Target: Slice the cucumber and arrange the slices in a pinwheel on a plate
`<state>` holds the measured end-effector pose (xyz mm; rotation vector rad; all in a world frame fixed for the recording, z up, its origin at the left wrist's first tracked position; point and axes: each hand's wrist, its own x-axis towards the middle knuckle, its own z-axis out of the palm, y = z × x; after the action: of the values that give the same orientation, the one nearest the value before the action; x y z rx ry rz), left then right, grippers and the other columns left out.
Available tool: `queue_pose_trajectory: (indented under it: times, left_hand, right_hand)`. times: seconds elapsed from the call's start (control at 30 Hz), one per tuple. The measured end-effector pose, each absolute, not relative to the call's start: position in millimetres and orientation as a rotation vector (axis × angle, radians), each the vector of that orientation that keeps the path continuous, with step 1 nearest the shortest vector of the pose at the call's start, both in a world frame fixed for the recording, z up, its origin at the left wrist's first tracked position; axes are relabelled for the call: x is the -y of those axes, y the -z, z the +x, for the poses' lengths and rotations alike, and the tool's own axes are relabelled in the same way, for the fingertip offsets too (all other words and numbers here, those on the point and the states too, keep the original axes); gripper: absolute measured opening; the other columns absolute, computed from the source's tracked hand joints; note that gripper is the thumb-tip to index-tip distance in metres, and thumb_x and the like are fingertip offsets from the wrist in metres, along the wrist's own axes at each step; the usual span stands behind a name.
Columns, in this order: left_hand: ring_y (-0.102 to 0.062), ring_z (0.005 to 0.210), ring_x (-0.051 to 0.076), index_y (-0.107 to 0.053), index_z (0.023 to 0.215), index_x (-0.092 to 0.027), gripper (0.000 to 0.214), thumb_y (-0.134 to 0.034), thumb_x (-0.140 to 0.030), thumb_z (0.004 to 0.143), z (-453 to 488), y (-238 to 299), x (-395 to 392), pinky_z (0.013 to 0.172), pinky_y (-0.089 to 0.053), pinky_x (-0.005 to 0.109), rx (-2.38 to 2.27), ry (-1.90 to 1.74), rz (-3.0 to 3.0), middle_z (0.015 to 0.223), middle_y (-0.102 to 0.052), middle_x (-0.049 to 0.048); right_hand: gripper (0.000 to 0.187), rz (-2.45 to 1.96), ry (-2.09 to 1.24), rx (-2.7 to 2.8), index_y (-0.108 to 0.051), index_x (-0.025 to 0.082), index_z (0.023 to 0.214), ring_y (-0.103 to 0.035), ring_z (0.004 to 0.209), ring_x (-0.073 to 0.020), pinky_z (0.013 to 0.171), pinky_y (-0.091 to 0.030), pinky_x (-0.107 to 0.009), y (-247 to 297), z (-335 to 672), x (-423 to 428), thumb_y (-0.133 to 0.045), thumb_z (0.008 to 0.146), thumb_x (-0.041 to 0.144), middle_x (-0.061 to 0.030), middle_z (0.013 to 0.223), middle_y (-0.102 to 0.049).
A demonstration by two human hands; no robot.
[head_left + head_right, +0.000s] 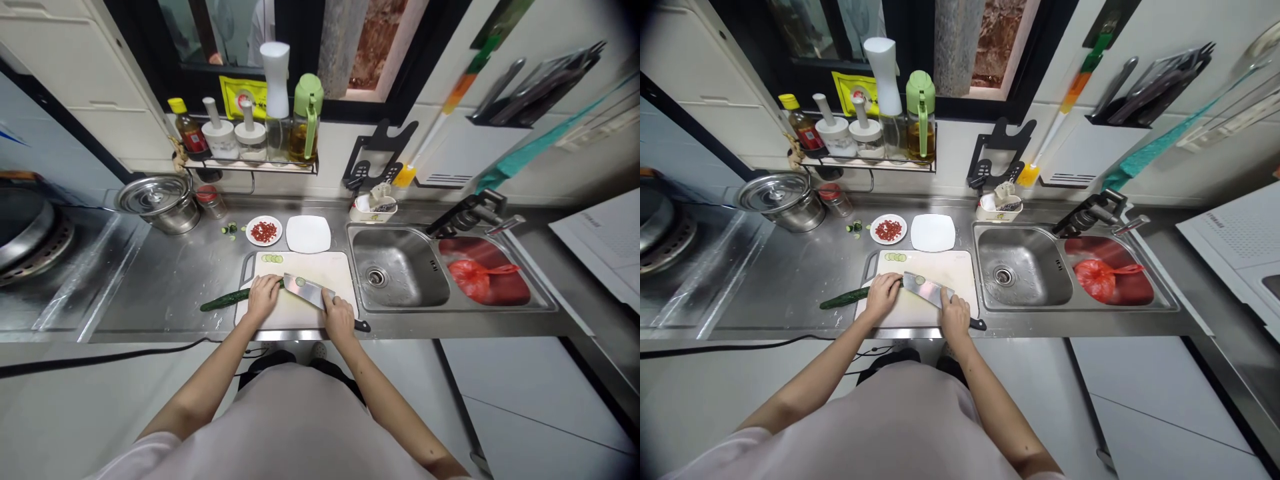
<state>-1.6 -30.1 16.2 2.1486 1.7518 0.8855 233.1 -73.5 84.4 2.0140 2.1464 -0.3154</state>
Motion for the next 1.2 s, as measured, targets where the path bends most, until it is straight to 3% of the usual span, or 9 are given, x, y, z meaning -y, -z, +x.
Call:
queue_pose_trajectory:
  times: [0.17,0.43,0.73,0.97,1.2]
  left_hand:
    - [-0.057,0.108,0.022,-0.062,0.115,-0.021,0.03,-0.044,-0.03,0.094,4,-39,19,0.095,-0.045,0.037,-1.718,-0.956,1.997,0.114,-0.065,0.0075]
    - [-0.058,0.104,0.021,-0.07,0.095,-0.024,0.019,-0.056,-0.032,0.086,13,-61,10,0.098,-0.043,0.038,-1.501,-0.63,2.021,0.104,-0.068,0.0033]
    - [-0.058,0.099,0.02,-0.067,0.08,-0.022,0.006,-0.061,-0.024,0.079,11,-57,9,0.093,-0.043,0.036,-1.431,-0.663,1.956,0.095,-0.069,0.0023]
    - [-0.057,0.06,0.012,-0.064,0.082,-0.017,0.014,-0.061,-0.029,0.075,12,-41,-8,0.062,-0.045,0.024,-1.462,-0.878,1.378,0.066,-0.063,-0.0008]
    - [-0.058,0.06,0.012,-0.063,0.08,-0.016,0.018,-0.066,-0.029,0.068,9,-21,-38,0.063,-0.046,0.024,-1.482,-0.972,1.131,0.064,-0.061,-0.0007]
  right_hand:
    - [0.055,1.957,0.293,-2.236,-0.038,0.022,0.146,-0.049,0.097,-0.0243,0.086,-0.032,-0.034,-81,236,74,-0.046,0.091,0.021,-0.013,0.102,-0.058]
    - [0.05,1.913,-0.006,-2.475,-0.047,0.022,0.139,-0.046,0.081,-0.0203,0.074,-0.029,-0.033,-69,237,78,-0.049,0.09,0.017,-0.0088,0.087,-0.057]
    - [0.051,1.904,0.034,-2.469,-0.047,0.023,0.14,-0.046,0.082,-0.0211,0.075,-0.028,-0.034,-64,237,81,-0.049,0.089,0.019,-0.0092,0.088,-0.057]
    - [0.052,1.908,0.119,-2.411,-0.046,0.023,0.14,-0.047,0.086,-0.0223,0.077,-0.028,-0.034,-68,240,77,-0.052,0.088,0.021,-0.0099,0.091,-0.059]
    - [0.053,1.931,0.153,-2.355,-0.046,0.023,0.14,-0.049,0.088,-0.0221,0.078,-0.028,-0.033,-69,251,75,-0.055,0.088,0.026,-0.0096,0.093,-0.06]
